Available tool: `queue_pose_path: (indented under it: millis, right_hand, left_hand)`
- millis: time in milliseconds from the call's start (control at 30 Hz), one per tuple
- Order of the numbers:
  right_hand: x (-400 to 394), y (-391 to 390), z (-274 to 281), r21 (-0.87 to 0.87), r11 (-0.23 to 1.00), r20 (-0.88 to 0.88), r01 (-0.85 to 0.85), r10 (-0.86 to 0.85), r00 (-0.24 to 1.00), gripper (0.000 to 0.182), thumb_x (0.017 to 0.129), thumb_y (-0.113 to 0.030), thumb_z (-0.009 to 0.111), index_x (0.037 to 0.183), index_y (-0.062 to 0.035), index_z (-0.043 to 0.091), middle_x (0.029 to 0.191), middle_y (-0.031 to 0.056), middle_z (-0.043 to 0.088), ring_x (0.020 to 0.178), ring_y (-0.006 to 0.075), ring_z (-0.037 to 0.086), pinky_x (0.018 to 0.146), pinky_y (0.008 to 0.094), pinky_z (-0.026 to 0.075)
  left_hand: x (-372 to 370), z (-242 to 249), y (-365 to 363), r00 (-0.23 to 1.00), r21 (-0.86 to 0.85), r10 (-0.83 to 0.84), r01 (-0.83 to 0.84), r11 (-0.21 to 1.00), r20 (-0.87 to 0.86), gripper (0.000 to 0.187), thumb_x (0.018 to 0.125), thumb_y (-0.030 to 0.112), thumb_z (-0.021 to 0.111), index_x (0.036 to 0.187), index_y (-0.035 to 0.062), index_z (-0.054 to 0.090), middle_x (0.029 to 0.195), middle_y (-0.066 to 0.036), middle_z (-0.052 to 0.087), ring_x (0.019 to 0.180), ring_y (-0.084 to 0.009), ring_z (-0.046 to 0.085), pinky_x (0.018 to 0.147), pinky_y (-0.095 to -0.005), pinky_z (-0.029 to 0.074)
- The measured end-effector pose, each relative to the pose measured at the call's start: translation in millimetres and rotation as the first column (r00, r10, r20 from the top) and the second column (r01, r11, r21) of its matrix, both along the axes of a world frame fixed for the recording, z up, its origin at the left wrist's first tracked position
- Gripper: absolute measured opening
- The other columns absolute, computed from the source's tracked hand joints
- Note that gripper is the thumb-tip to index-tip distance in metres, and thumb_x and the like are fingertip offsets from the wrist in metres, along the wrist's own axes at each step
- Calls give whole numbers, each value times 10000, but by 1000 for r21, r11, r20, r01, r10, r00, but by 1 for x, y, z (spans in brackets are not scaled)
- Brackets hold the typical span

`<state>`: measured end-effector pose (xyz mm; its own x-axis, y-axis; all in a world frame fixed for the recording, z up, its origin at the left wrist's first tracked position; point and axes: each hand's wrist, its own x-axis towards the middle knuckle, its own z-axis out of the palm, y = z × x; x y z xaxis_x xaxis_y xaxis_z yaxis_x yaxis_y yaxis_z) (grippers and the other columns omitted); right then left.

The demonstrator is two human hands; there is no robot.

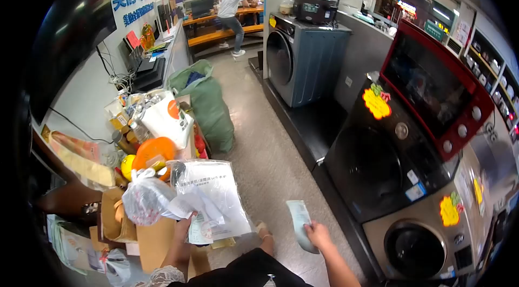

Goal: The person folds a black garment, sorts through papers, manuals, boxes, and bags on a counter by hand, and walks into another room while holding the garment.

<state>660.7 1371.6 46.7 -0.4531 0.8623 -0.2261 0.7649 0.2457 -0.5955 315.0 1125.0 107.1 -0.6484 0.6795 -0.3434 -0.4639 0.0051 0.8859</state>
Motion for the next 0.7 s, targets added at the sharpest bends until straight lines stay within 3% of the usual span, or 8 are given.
queue_pose_path:
  millis: [67, 100, 167, 200, 300, 400, 600, 700]
  right_hand:
    - [-17, 47, 4, 3, 994, 16, -111, 111, 994, 298, 806, -292, 572, 932, -25, 607, 817, 235, 608, 814, 390, 593, 691, 428, 467]
    - [-20, 73, -3, 45, 982, 174, -184, 174, 969, 289, 791, -295, 583, 919, -38, 613, 822, 230, 606, 826, 389, 590, 698, 435, 465]
    - [-19, 118, -5, 22, 987, 174, -158, 152, 973, 277, 788, -302, 584, 901, -52, 621, 829, 215, 614, 832, 385, 590, 701, 437, 467]
    - [-17, 140, -6, 26, 991, 168, -130, 124, 978, 273, 785, -302, 586, 895, -56, 623, 828, 210, 617, 826, 382, 593, 699, 435, 469]
    - [-16, 204, -13, 23, 999, 186, -41, 36, 982, 268, 771, -291, 598, 898, -57, 629, 834, 203, 623, 813, 371, 598, 699, 431, 470]
    - [-20, 247, -37, 33, 999, 169, 37, -42, 985, 275, 750, -283, 601, 895, -52, 634, 835, 202, 622, 809, 373, 596, 700, 431, 471]
    - [-93, 396, -80, 89, 994, 65, -63, 58, 996, 277, 758, -280, 581, 857, -24, 613, 853, 222, 612, 832, 391, 585, 723, 446, 459]
    - [-168, 491, -55, 3, 1000, 13, -12, 12, 1000, 283, 764, -279, 567, 915, -49, 629, 881, 188, 616, 876, 371, 581, 774, 444, 451]
  left_hand:
    - [-22, -23, 46, 996, -79, 94, -94, 992, -5, 380, 745, 132, 722, 1073, 11, 571, 993, -57, 609, 862, -154, 581, 744, -293, 483]
    - [-36, -35, 73, 993, -49, 81, -85, 995, -89, 407, 740, 143, 731, 1086, 9, 565, 1002, -57, 607, 876, -154, 576, 759, -293, 477]
    - [-54, -56, 124, 966, -6, 74, -78, 997, -248, 459, 728, 166, 747, 1111, 5, 553, 1022, -56, 603, 905, -153, 565, 790, -295, 465]
    - [-57, -27, 152, 995, 22, 73, -71, 997, -73, 495, 713, 145, 759, 1136, 10, 540, 1040, -52, 593, 947, -154, 548, 830, -303, 447]
    - [-96, -36, 223, 991, -61, 131, -133, 989, -39, 501, 723, 137, 749, 1153, 6, 528, 1068, -48, 582, 956, -156, 540, 849, -302, 436]
    - [-112, 19, 280, 977, 59, 141, -133, 989, -161, 409, 817, 250, 662, 1118, 3, 537, 988, -29, 576, 856, -125, 545, 730, -261, 445]
    - [-190, -21, 360, 850, 79, 200, -185, 979, -487, 277, 808, 125, 628, 1030, -39, 602, 933, -67, 617, 849, -168, 583, 775, -295, 451]
    - [-217, -14, 419, 949, 250, 280, -239, 938, -143, 318, 813, 95, 600, 1085, -66, 568, 988, -88, 609, 867, -193, 589, 811, -316, 451]
